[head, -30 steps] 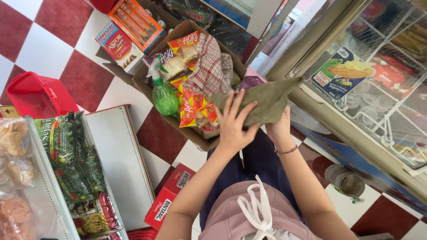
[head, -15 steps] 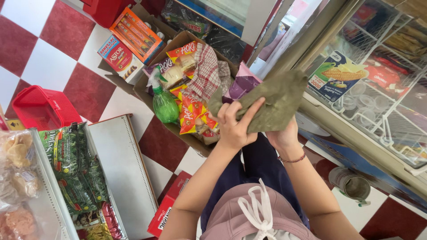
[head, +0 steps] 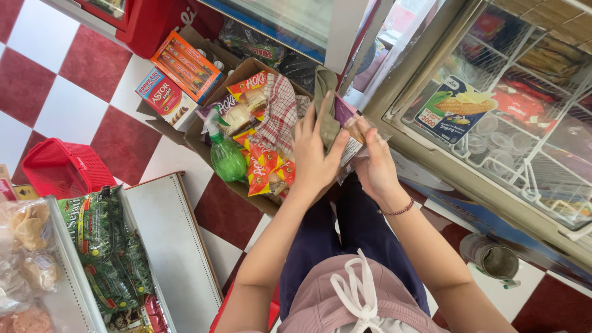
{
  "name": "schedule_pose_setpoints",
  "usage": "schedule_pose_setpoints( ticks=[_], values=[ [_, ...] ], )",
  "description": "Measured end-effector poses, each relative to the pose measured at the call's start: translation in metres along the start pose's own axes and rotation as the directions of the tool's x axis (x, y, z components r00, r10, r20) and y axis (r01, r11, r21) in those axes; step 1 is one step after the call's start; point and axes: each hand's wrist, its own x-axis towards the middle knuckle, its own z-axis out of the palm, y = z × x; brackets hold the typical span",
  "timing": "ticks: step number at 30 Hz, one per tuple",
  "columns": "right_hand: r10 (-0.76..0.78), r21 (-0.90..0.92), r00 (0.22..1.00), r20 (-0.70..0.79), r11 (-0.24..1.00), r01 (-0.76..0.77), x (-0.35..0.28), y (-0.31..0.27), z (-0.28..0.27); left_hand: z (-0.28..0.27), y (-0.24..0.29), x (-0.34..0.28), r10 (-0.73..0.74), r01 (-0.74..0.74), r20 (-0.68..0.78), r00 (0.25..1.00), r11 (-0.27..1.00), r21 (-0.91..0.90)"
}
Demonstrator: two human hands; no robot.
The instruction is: The person scans several bread packages using a handheld barcode scanner and places the packages onto a store shelf one by one.
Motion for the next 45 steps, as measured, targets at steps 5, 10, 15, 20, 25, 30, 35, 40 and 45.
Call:
schedule_pose_setpoints(
  ticks=[5, 10, 15, 20, 25, 30, 35, 40, 45],
  values=[
    [0.018, 0.114, 0.995, -0.099, 0.993, -0.007, 0.013, -0.030, 0.010, 0.016, -0.007, -0.012, 0.428, -0.380, -0.056, 0.902, 0.849, 0.368],
    [-0.135, 0.250, 0.989, 0.067, 0.961, 0.115, 0.010, -0.089, 0.028, 0.012, -0.046, -0.029, 0.739, -0.661, 0.004, 0.674, 0.600, 0.450],
    [-0.056, 0.395, 0.998, 0.041, 0.918, 0.035, 0.008, -0.104, 0.026, 0.034, -0.071, -0.043, -0.163, 0.020, -0.213, 0.963, 0.836, -0.548],
    [-0.016, 0.351, 0.998, 0.059, 0.936, -0.006, 0.026, -0.063, 0.000, 0.038, -0.050, -0.038, -0.265, 0.174, 0.159, 0.951, 0.036, -0.984],
    [0.089, -0.322, 0.979, -0.182, 0.936, -0.145, 0.050, -0.044, -0.042, 0.007, -0.011, -0.026, -0.225, 0.192, 0.102, 0.969, 0.429, -0.883],
    [0.233, 0.079, 0.972, 0.020, 0.969, -0.234, 0.044, -0.047, -0.053, -0.021, 0.001, -0.004, 0.605, -0.605, -0.033, 0.795, 0.788, -0.118],
    [0.206, 0.223, 0.976, -0.077, 0.957, -0.184, 0.049, -0.041, -0.064, -0.015, -0.012, -0.017, 0.664, -0.720, 0.295, 0.688, 0.675, 0.159],
    [0.149, 0.072, 0.989, -0.010, 0.986, -0.148, 0.035, -0.037, -0.056, -0.019, -0.021, -0.012, 0.512, -0.524, 0.315, 0.799, 0.850, -0.053],
    [0.021, -0.036, 0.942, 0.336, 0.999, -0.010, 0.018, -0.033, -0.018, 0.025, 0.001, -0.022, 0.631, -0.601, -0.011, 0.776, 0.744, 0.293]
  ],
)
